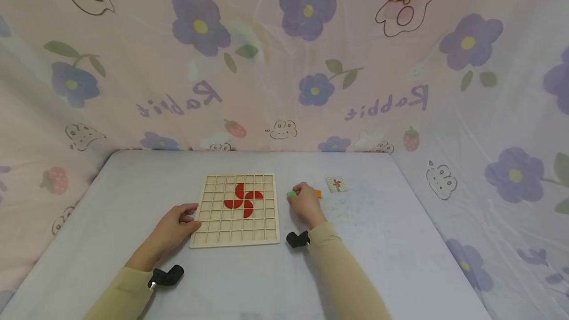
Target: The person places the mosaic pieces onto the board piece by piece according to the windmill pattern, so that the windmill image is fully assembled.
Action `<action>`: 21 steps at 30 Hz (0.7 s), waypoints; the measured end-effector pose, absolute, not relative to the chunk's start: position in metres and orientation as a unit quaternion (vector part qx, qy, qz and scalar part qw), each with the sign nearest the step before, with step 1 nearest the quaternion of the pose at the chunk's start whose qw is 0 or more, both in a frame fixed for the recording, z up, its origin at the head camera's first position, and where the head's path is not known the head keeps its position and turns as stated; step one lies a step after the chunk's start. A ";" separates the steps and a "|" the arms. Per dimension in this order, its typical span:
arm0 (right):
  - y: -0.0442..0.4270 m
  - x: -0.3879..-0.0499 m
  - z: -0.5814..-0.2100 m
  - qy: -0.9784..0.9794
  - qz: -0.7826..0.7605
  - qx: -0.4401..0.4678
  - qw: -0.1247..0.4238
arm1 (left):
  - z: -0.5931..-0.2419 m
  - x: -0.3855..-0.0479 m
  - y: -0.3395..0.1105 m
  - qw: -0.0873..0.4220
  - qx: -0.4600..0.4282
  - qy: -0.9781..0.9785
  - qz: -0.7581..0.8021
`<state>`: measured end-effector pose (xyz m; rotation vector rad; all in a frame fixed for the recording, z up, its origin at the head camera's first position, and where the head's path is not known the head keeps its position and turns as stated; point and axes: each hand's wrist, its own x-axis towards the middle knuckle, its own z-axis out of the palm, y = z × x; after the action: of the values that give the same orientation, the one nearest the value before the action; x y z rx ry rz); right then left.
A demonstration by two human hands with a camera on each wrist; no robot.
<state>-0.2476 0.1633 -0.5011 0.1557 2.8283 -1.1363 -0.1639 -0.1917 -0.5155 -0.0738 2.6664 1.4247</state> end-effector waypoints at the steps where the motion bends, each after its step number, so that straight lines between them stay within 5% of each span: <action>1: 0.162 -0.247 -0.500 0.926 -0.371 0.052 0.044 | -0.515 -0.164 -0.192 0.058 -0.023 0.880 0.471; 21: 0.157 -0.244 -0.501 0.924 -0.377 0.056 0.037 | -0.514 -0.162 -0.192 0.064 -0.028 0.878 0.473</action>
<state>-0.2442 0.1573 -0.5013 0.1715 2.8358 -1.1563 -0.1623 -0.1924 -0.5139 -0.0831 2.6531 1.4286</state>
